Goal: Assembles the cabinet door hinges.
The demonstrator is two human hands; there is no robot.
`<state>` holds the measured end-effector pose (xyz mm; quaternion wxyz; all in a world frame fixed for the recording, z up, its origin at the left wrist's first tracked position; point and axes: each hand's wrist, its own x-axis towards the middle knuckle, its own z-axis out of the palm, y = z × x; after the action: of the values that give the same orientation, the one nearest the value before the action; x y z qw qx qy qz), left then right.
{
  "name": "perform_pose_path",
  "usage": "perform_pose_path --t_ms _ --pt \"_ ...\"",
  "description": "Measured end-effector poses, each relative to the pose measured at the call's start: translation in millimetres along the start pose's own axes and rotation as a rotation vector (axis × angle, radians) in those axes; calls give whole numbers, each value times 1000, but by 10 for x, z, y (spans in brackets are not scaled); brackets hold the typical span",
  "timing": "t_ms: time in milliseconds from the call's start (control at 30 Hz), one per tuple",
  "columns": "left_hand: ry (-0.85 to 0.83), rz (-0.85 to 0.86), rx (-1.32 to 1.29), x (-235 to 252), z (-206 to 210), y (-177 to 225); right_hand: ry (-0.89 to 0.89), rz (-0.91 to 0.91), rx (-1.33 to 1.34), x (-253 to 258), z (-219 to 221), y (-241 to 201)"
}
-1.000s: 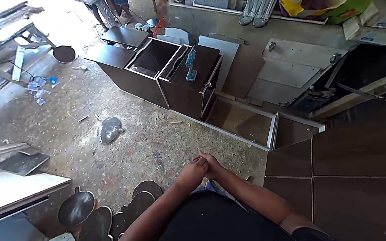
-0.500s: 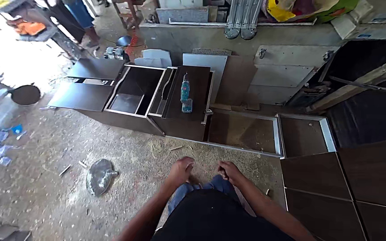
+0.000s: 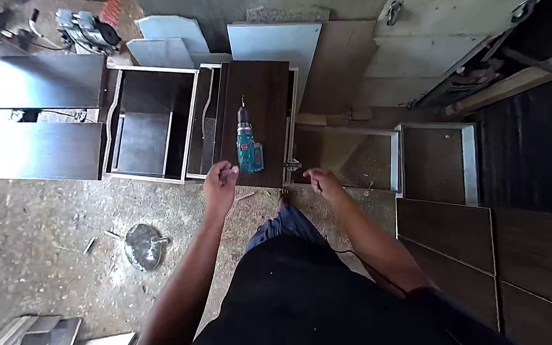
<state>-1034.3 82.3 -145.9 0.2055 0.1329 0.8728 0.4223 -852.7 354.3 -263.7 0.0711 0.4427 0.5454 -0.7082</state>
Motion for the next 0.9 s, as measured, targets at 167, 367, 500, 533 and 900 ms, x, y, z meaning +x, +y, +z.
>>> perform_pose_path --t_ms 167,367,500,533,900 --pt "18 -196 13 757 380 323 67 -116 -397 1443 79 -789" --pt "-34 -398 133 1122 675 423 12 82 -769 2127 586 -1255" --pt "-68 -395 79 1095 581 336 37 163 -623 2313 636 -1124" --pt "-48 -377 39 1047 525 318 35 167 -625 2346 631 -1123" --pt "232 -223 -275 232 -397 180 -96 -9 -242 2202 275 -1194"
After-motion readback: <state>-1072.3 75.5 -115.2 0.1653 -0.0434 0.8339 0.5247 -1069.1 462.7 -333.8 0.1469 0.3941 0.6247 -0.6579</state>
